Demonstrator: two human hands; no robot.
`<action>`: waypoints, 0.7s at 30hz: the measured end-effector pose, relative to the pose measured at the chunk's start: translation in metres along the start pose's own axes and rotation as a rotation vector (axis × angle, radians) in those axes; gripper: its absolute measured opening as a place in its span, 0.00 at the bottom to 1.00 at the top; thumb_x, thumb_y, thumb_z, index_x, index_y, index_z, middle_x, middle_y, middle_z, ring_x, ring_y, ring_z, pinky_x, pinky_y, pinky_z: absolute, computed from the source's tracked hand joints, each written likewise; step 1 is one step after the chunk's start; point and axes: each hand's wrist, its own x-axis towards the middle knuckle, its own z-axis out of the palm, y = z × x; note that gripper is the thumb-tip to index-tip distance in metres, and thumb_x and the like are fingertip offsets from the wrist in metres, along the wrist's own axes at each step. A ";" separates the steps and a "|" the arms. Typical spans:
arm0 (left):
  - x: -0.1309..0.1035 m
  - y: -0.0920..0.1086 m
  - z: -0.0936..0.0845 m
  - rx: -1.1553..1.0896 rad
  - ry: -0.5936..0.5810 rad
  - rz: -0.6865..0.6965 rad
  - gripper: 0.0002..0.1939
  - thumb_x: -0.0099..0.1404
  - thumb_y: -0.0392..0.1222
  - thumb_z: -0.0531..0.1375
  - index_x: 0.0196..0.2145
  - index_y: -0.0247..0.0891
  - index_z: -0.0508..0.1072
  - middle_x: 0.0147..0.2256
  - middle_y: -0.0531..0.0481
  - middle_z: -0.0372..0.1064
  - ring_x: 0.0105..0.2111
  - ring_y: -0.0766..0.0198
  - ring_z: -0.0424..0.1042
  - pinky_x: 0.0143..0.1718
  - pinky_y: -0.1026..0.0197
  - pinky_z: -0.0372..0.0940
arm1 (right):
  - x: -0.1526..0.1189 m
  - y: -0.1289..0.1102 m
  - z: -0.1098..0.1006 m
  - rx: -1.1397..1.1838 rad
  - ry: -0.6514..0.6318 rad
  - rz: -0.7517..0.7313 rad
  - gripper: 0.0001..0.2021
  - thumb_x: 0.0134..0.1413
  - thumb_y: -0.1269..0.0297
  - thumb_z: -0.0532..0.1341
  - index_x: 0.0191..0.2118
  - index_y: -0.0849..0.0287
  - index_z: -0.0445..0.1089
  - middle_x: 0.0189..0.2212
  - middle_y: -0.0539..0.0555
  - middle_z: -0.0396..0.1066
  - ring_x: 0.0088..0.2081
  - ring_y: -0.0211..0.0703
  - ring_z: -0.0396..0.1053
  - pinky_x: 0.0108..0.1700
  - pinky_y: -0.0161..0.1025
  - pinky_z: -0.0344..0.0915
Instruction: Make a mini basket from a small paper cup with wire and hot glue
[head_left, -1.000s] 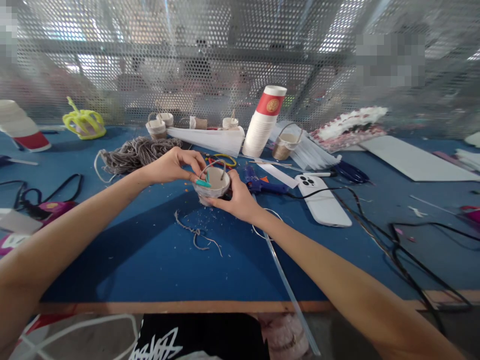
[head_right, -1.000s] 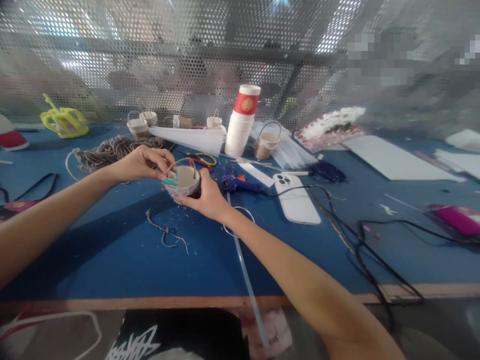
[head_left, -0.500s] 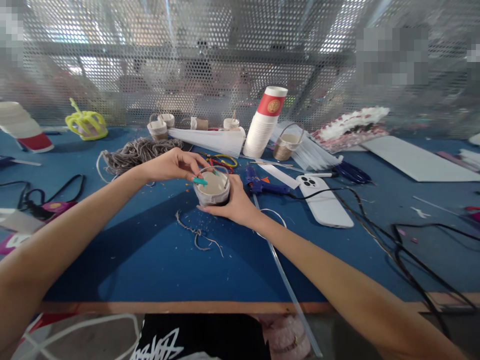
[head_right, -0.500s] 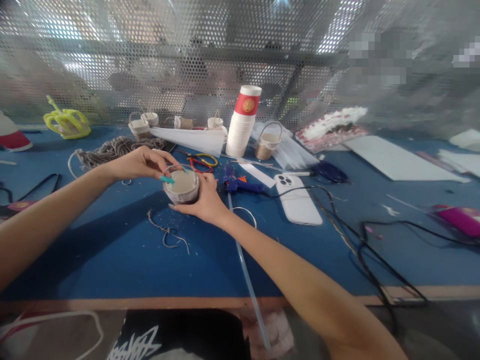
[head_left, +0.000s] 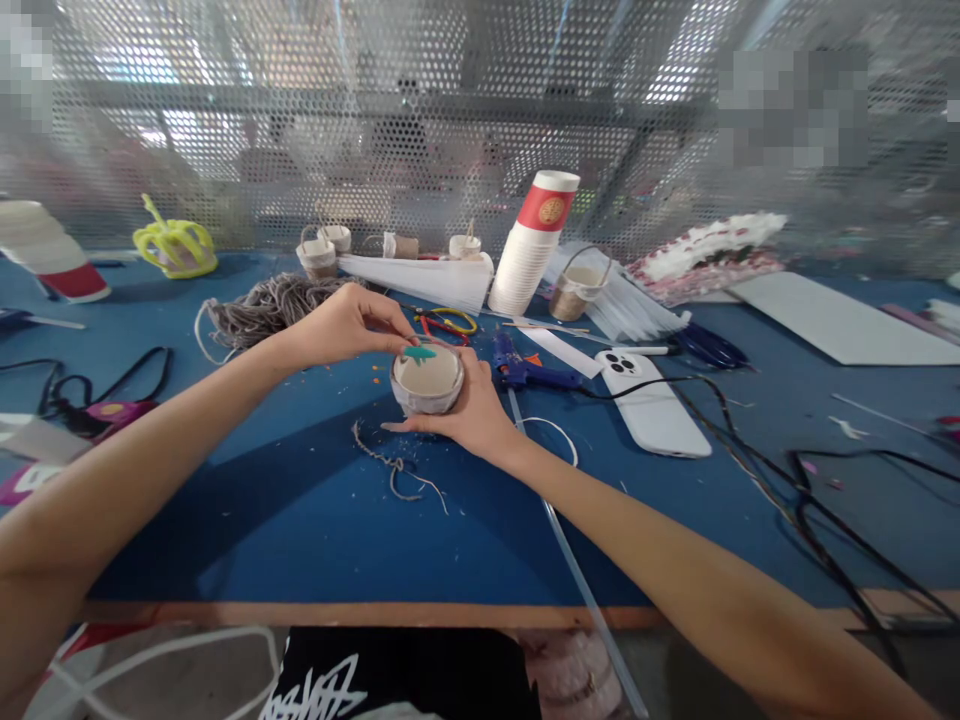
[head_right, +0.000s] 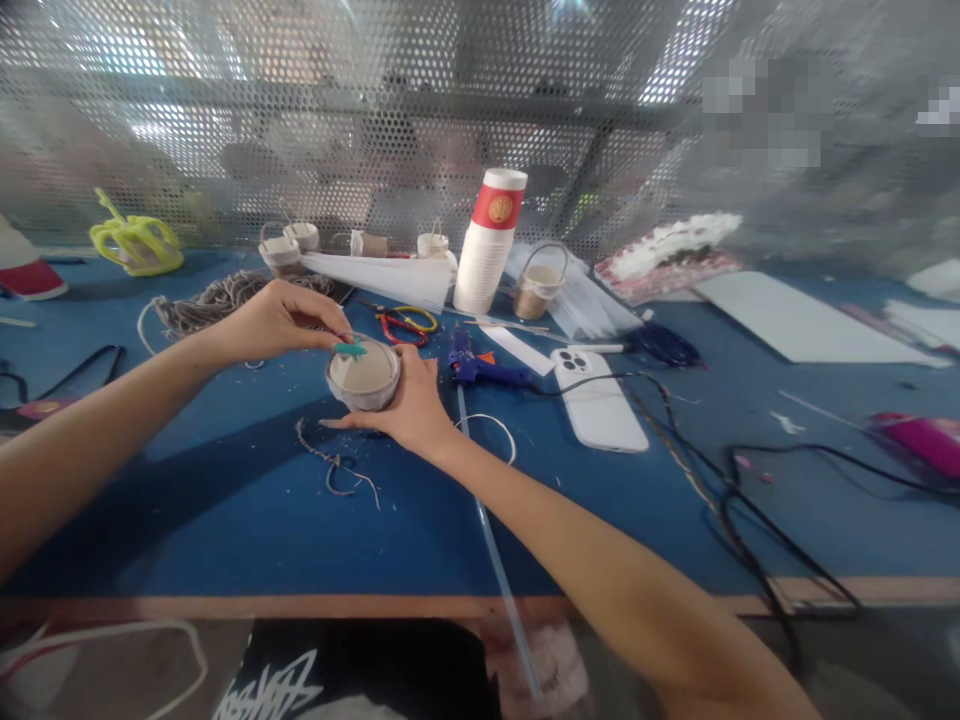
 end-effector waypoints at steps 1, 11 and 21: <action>0.000 -0.001 0.000 0.004 0.019 -0.008 0.08 0.52 0.44 0.66 0.27 0.36 0.79 0.28 0.48 0.76 0.28 0.66 0.74 0.31 0.66 0.70 | 0.000 0.001 0.000 0.005 -0.001 -0.032 0.44 0.20 0.47 0.73 0.48 0.55 0.57 0.47 0.57 0.63 0.49 0.59 0.57 0.53 0.58 0.54; 0.001 -0.005 0.000 0.023 0.069 -0.056 0.09 0.52 0.45 0.65 0.27 0.37 0.79 0.27 0.48 0.76 0.29 0.64 0.74 0.31 0.64 0.71 | -0.001 0.004 0.003 -0.055 -0.077 -0.085 0.33 0.35 0.47 0.66 0.49 0.54 0.62 0.43 0.58 0.62 0.49 0.60 0.59 0.55 0.62 0.50; 0.001 -0.004 0.000 0.042 0.106 -0.031 0.10 0.49 0.47 0.67 0.25 0.37 0.79 0.26 0.48 0.76 0.28 0.65 0.74 0.30 0.65 0.69 | 0.005 0.002 -0.008 0.064 -0.125 -0.073 0.37 0.29 0.48 0.70 0.49 0.54 0.64 0.45 0.57 0.65 0.49 0.57 0.60 0.54 0.58 0.55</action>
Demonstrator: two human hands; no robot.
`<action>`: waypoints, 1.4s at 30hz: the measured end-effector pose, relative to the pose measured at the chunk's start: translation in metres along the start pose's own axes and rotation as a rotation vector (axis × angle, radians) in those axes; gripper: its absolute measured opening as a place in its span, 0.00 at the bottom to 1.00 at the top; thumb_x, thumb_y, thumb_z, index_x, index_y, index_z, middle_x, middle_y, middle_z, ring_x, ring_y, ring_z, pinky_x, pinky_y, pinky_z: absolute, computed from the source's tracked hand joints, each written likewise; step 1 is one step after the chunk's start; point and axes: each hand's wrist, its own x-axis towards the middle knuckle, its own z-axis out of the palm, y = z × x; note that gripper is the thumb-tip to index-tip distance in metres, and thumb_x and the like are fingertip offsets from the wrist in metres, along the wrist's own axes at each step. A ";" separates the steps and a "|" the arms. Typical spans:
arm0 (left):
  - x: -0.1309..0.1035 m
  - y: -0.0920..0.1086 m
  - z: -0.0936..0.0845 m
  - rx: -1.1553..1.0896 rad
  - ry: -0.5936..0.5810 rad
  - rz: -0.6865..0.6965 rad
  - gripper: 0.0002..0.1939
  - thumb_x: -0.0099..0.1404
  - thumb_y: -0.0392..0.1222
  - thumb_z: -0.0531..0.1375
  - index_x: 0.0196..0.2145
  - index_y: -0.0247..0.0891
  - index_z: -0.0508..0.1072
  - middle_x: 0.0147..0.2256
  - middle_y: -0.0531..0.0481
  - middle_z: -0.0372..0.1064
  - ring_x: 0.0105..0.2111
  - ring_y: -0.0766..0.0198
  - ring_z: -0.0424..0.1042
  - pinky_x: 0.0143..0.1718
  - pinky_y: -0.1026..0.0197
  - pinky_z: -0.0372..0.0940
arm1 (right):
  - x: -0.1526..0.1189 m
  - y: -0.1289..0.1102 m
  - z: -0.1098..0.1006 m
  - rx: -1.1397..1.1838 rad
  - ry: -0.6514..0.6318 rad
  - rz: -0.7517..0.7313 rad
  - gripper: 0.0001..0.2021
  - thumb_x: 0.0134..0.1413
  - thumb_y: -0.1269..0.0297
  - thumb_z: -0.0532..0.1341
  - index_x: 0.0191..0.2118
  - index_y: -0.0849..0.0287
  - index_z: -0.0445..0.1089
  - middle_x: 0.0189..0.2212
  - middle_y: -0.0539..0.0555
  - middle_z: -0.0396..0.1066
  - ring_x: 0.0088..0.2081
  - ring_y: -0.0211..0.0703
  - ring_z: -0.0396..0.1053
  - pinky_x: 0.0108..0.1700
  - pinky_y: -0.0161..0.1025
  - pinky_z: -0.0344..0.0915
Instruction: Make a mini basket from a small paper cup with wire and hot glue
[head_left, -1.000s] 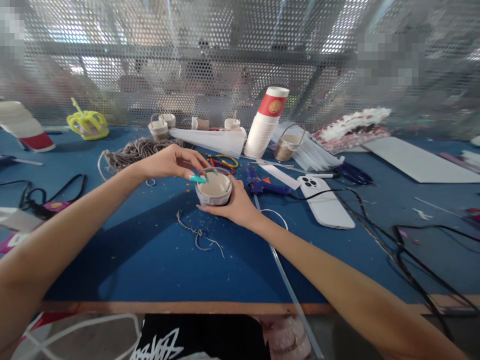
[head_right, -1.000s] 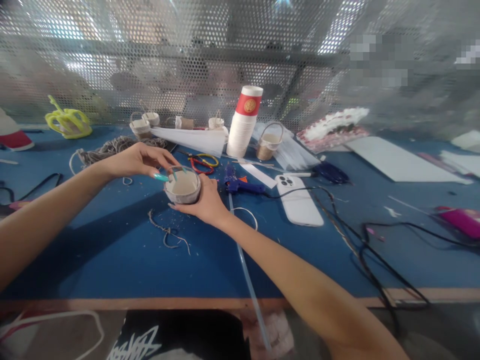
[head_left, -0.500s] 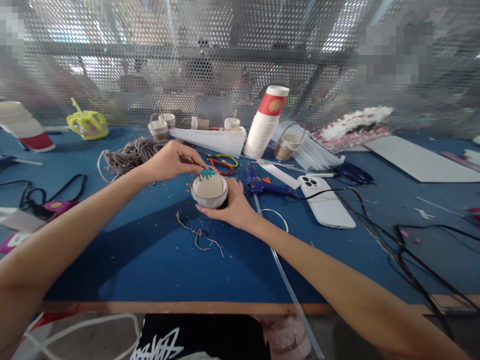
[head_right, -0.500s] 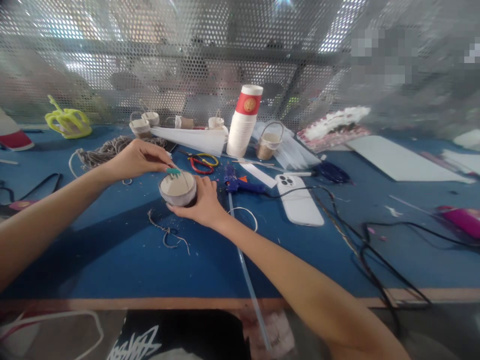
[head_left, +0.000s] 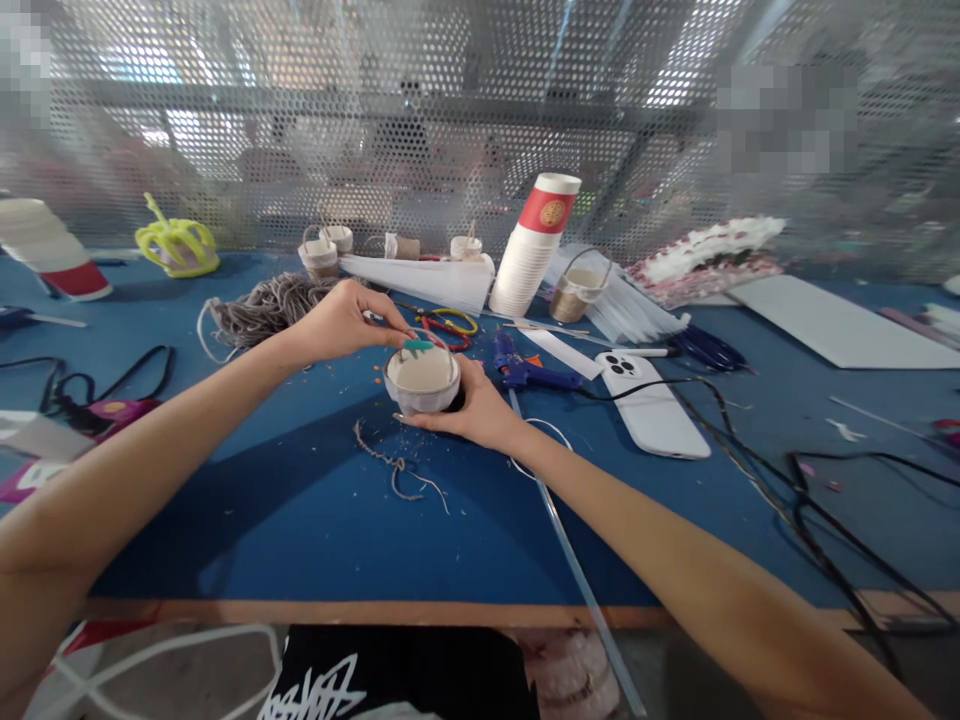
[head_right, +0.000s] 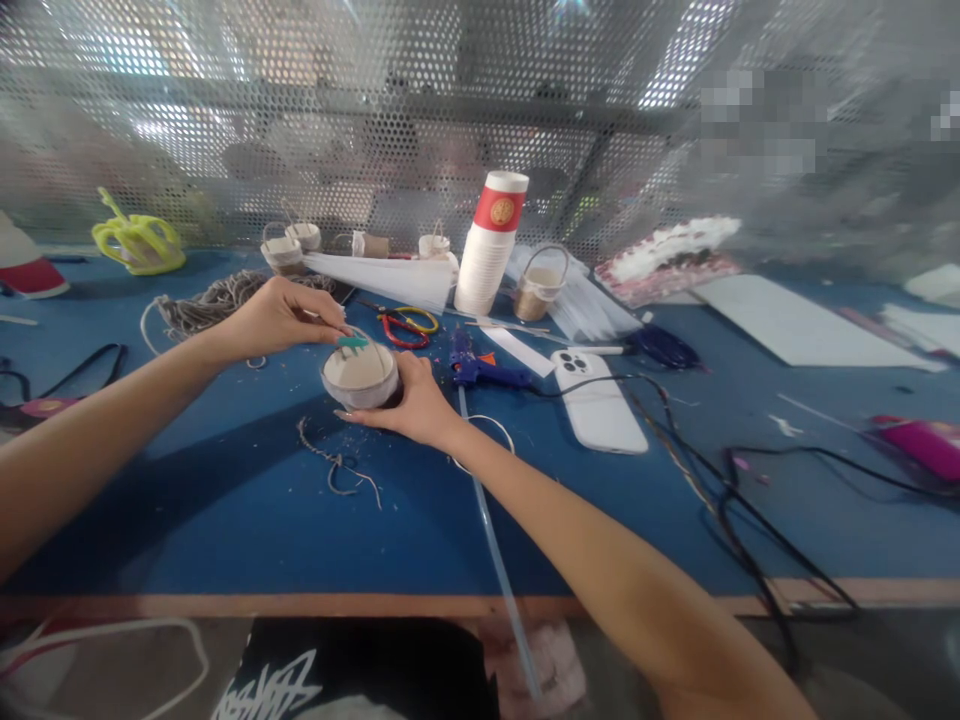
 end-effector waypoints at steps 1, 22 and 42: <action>0.000 0.001 0.000 -0.004 -0.005 -0.002 0.10 0.49 0.47 0.67 0.25 0.37 0.79 0.26 0.48 0.76 0.28 0.65 0.74 0.30 0.65 0.69 | 0.000 -0.001 0.000 0.002 -0.002 -0.004 0.36 0.29 0.49 0.70 0.49 0.55 0.64 0.45 0.57 0.66 0.49 0.57 0.60 0.54 0.58 0.55; -0.002 0.002 0.023 -0.098 0.164 -0.038 0.08 0.52 0.43 0.66 0.28 0.37 0.80 0.30 0.48 0.78 0.32 0.62 0.77 0.34 0.65 0.73 | -0.005 0.002 0.019 -0.068 0.169 0.037 0.38 0.28 0.41 0.69 0.46 0.58 0.61 0.41 0.59 0.63 0.47 0.57 0.61 0.52 0.56 0.59; -0.001 -0.009 0.046 -0.146 0.315 -0.063 0.07 0.54 0.36 0.62 0.31 0.39 0.80 0.35 0.49 0.78 0.35 0.63 0.77 0.37 0.63 0.72 | -0.006 -0.003 0.027 -0.174 0.255 0.092 0.38 0.35 0.44 0.68 0.50 0.63 0.57 0.40 0.59 0.56 0.50 0.56 0.58 0.52 0.53 0.64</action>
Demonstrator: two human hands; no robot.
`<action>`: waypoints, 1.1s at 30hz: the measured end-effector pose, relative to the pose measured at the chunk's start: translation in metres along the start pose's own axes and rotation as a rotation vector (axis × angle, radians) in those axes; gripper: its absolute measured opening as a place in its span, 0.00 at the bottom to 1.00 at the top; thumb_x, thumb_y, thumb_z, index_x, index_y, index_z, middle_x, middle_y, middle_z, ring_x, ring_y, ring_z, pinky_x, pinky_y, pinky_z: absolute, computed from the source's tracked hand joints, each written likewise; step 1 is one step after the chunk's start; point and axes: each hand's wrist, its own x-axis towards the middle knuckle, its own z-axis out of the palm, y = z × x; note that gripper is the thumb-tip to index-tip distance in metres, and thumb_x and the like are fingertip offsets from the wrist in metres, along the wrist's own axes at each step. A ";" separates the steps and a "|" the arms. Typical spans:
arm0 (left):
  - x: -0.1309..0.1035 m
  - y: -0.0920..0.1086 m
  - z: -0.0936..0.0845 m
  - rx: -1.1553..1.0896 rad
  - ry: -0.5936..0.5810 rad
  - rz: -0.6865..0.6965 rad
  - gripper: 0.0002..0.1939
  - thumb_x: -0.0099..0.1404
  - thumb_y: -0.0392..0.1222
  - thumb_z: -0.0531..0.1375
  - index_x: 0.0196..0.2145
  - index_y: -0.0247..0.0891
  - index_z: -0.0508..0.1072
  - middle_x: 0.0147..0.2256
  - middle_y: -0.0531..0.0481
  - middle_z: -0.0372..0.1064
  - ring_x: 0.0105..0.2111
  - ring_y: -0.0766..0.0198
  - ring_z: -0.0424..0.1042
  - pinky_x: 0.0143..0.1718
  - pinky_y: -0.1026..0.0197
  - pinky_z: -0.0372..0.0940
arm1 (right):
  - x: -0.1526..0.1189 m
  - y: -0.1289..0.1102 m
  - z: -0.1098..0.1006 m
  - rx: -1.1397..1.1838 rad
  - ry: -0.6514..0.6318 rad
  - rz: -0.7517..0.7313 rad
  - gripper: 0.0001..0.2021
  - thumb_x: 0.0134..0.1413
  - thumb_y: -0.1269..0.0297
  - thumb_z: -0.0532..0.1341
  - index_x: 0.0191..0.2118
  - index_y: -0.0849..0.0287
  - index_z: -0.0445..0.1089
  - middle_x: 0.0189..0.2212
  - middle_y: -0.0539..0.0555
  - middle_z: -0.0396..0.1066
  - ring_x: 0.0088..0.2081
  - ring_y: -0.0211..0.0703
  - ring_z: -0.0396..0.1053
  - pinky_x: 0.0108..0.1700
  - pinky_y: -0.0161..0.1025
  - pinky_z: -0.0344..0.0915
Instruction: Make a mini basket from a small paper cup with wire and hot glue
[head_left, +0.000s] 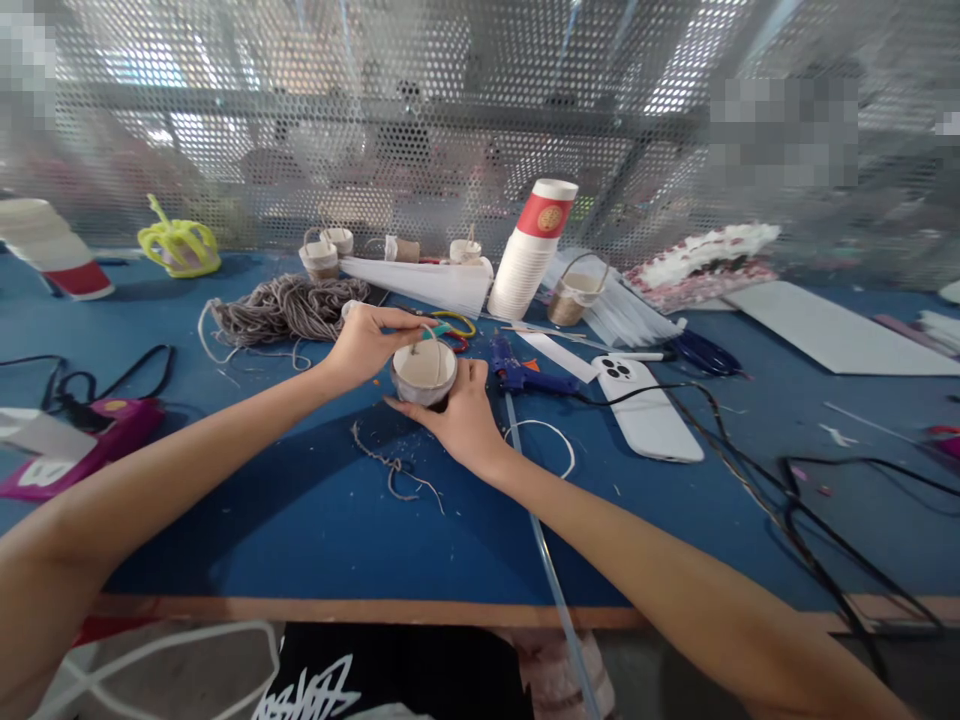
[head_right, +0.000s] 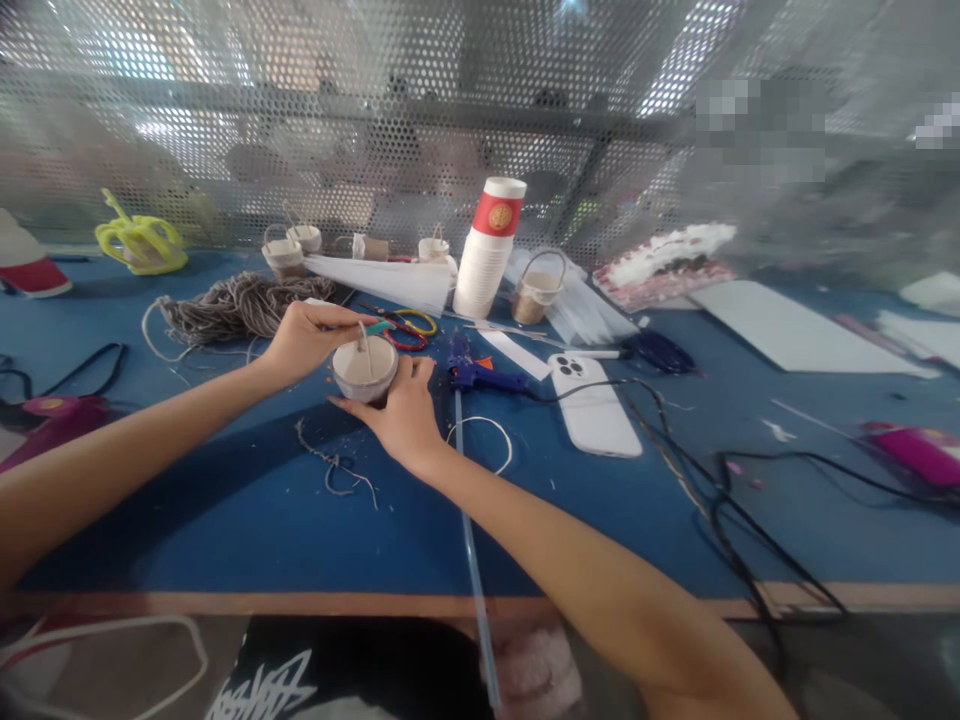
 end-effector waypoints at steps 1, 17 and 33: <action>0.000 -0.001 0.000 -0.003 -0.006 0.010 0.07 0.55 0.36 0.62 0.32 0.39 0.80 0.35 0.49 0.78 0.35 0.63 0.77 0.37 0.63 0.72 | 0.000 0.000 0.000 -0.007 -0.005 0.001 0.38 0.36 0.44 0.67 0.49 0.64 0.57 0.40 0.59 0.56 0.51 0.56 0.58 0.52 0.53 0.63; -0.013 -0.016 0.000 -0.272 -0.140 -0.053 0.20 0.59 0.48 0.61 0.47 0.37 0.74 0.46 0.42 0.74 0.47 0.55 0.72 0.49 0.54 0.67 | -0.011 -0.011 -0.010 -0.078 -0.181 0.009 0.24 0.53 0.51 0.56 0.48 0.66 0.58 0.41 0.64 0.56 0.53 0.58 0.55 0.56 0.57 0.59; -0.033 -0.032 0.000 -0.394 -0.394 0.290 0.48 0.53 0.51 0.64 0.65 0.46 0.43 0.62 0.41 0.50 0.58 0.45 0.57 0.59 0.45 0.54 | -0.005 -0.017 -0.034 -0.235 -0.205 -0.003 0.34 0.43 0.46 0.63 0.48 0.70 0.58 0.42 0.66 0.57 0.52 0.60 0.58 0.54 0.56 0.62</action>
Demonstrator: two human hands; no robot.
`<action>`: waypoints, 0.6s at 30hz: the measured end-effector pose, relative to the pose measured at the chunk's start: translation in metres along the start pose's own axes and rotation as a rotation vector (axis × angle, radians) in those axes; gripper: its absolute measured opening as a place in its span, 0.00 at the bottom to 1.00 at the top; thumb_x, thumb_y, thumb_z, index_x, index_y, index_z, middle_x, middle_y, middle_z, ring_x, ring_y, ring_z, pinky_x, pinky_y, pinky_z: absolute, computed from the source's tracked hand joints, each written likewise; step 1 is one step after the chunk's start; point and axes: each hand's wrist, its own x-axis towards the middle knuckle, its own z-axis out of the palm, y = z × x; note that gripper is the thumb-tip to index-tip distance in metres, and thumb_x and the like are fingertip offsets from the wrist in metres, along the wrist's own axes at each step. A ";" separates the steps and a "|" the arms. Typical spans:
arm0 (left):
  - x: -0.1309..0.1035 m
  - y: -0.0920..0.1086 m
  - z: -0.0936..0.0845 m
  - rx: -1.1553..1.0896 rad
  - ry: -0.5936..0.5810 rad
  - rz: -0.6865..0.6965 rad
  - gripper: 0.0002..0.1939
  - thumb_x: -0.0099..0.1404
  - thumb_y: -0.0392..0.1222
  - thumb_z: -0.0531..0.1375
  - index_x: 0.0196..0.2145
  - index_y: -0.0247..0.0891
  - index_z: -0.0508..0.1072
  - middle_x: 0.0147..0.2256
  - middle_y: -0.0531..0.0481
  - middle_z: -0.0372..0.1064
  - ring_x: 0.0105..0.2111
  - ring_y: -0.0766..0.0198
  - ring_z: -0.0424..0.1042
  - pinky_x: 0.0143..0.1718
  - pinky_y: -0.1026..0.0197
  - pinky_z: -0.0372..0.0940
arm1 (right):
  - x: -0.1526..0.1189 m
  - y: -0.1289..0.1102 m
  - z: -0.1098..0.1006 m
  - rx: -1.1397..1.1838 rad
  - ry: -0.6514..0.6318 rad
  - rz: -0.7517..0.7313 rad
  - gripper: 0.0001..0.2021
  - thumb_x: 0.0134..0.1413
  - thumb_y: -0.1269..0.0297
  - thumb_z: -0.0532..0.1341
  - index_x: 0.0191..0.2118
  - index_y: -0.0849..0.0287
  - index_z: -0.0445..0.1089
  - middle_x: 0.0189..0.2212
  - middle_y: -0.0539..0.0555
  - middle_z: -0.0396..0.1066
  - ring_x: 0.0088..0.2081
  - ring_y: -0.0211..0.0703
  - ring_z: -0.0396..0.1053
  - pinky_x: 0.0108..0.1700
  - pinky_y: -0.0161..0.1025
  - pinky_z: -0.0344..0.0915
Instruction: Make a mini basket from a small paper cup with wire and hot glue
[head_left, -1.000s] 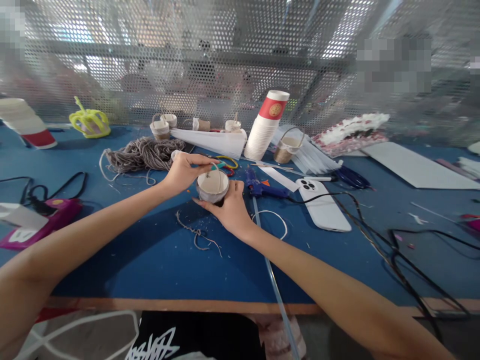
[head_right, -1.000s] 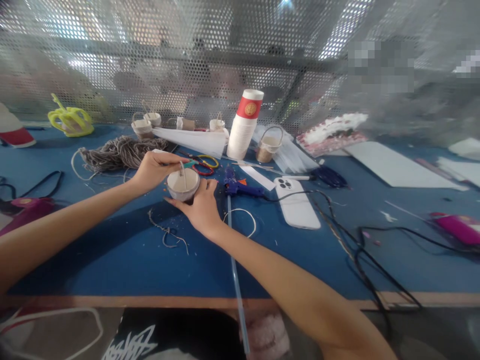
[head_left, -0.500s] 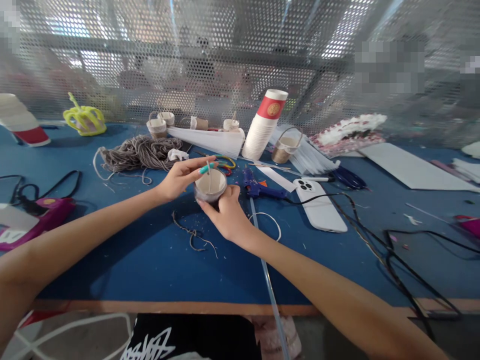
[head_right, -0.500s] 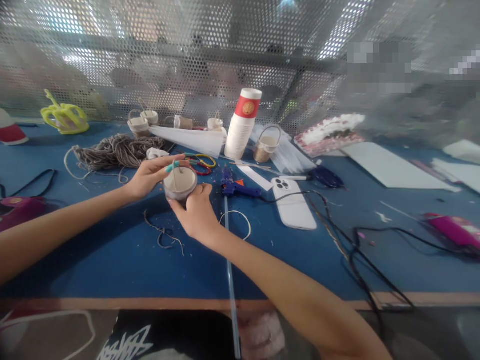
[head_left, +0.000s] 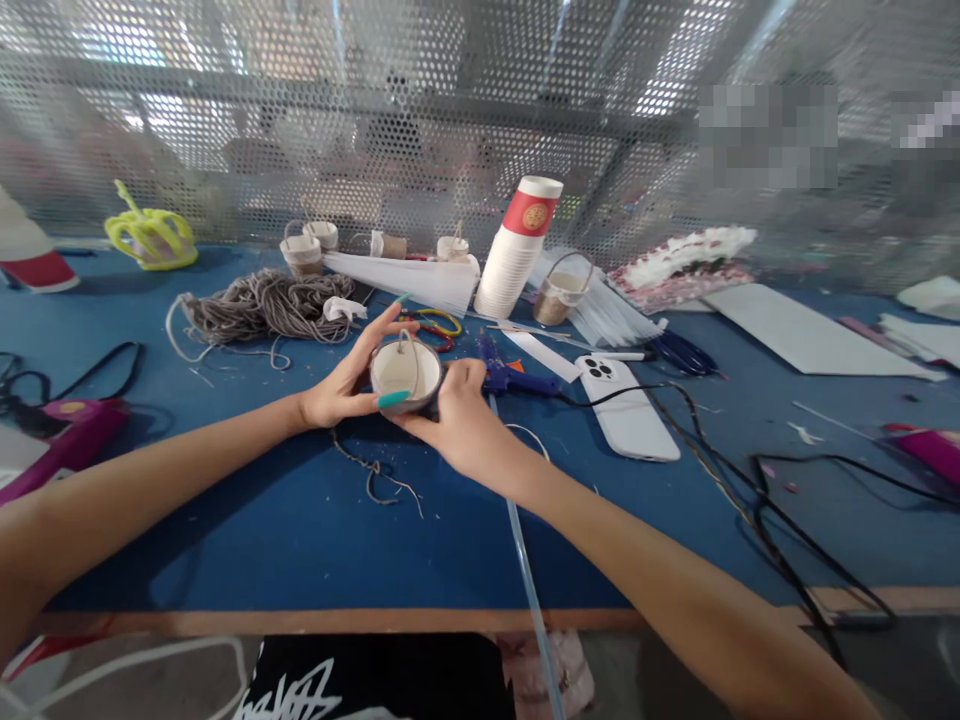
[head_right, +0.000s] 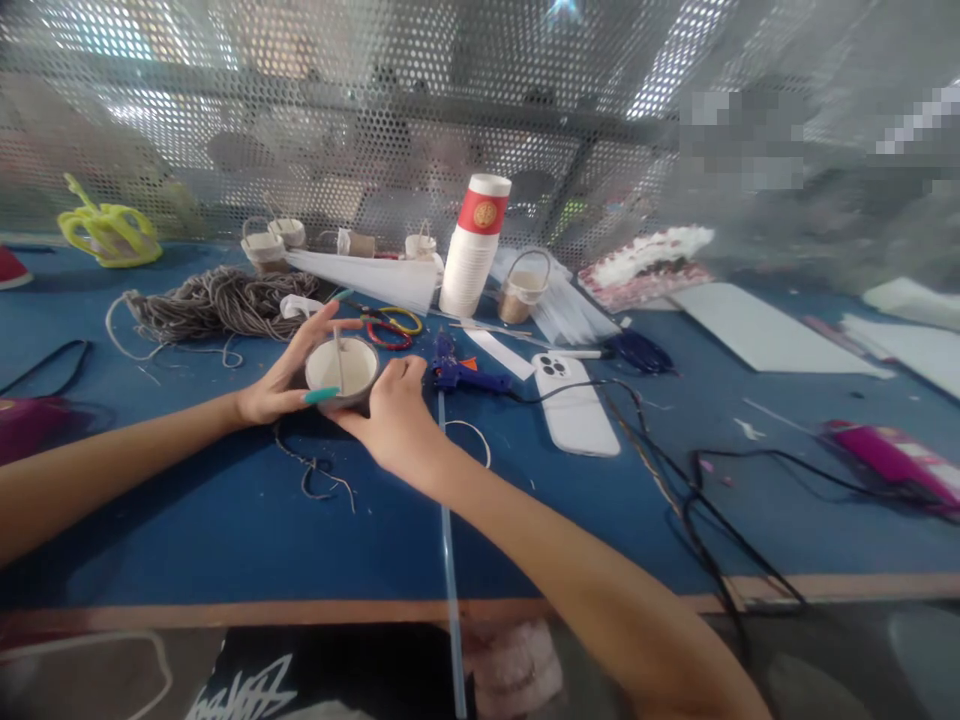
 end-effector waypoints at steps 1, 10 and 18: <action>-0.001 0.001 0.000 0.005 -0.020 -0.020 0.48 0.53 0.49 0.64 0.65 0.46 0.44 0.62 0.41 0.51 0.58 0.45 0.57 0.59 0.45 0.53 | 0.000 0.002 -0.011 -0.048 -0.008 0.001 0.38 0.39 0.45 0.65 0.48 0.72 0.58 0.43 0.68 0.57 0.52 0.62 0.58 0.55 0.56 0.60; -0.004 0.011 0.000 -0.134 -0.028 -0.231 0.43 0.56 0.55 0.60 0.64 0.47 0.46 0.63 0.43 0.49 0.62 0.45 0.51 0.61 0.46 0.49 | 0.010 0.080 -0.109 -0.200 -0.366 -0.122 0.38 0.37 0.46 0.65 0.56 0.56 0.60 0.53 0.63 0.62 0.55 0.66 0.59 0.50 0.62 0.63; -0.007 0.012 0.000 0.097 0.010 -0.243 0.56 0.43 0.55 0.70 0.63 0.42 0.47 0.63 0.37 0.47 0.62 0.42 0.51 0.62 0.45 0.47 | 0.024 0.105 -0.076 -0.401 -0.148 -0.092 0.27 0.36 0.64 0.62 0.48 0.63 0.63 0.46 0.64 0.62 0.51 0.62 0.60 0.50 0.58 0.62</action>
